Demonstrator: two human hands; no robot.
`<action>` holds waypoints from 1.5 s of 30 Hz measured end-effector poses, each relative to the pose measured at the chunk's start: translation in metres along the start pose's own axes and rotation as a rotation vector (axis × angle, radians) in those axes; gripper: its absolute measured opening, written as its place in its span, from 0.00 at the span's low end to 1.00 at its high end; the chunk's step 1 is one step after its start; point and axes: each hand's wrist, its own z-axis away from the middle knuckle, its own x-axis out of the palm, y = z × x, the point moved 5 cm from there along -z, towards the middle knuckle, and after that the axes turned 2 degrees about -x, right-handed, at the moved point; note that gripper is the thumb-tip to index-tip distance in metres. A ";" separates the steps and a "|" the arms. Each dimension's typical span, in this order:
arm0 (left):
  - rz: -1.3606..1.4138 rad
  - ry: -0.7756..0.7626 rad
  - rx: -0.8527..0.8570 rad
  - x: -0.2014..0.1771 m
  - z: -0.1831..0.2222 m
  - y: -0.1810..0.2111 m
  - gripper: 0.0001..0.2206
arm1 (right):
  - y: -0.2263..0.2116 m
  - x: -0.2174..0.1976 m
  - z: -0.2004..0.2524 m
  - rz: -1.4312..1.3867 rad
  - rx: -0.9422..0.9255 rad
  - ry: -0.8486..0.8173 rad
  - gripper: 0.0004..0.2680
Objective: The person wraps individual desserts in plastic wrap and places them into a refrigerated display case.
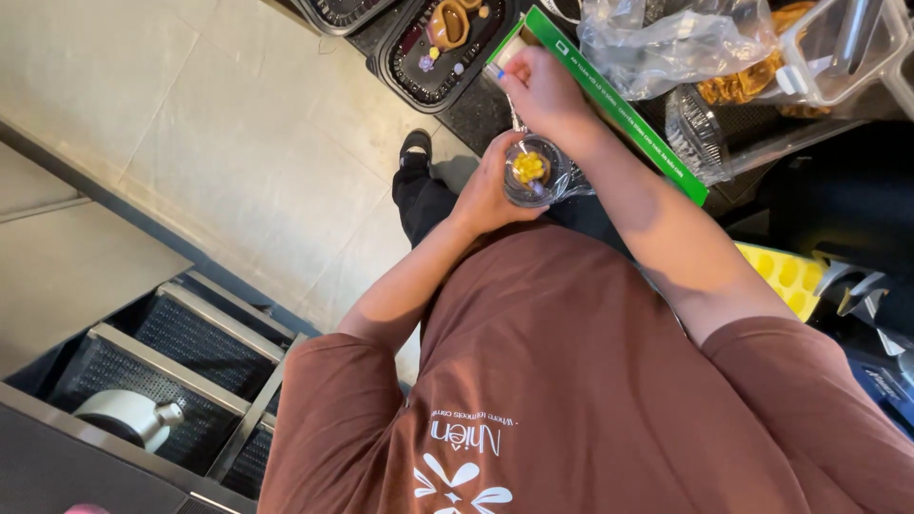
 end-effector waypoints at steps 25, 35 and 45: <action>0.005 0.257 0.001 -0.064 0.093 0.159 0.49 | -0.106 -0.007 0.198 -1.067 0.082 -0.096 0.21; -0.087 0.512 -0.121 -0.201 0.171 0.169 0.50 | -0.253 0.110 0.096 -0.971 0.376 -0.807 0.24; -0.066 0.647 -0.159 -0.356 0.235 0.141 0.52 | -0.397 0.278 0.012 -0.457 0.199 -0.993 0.06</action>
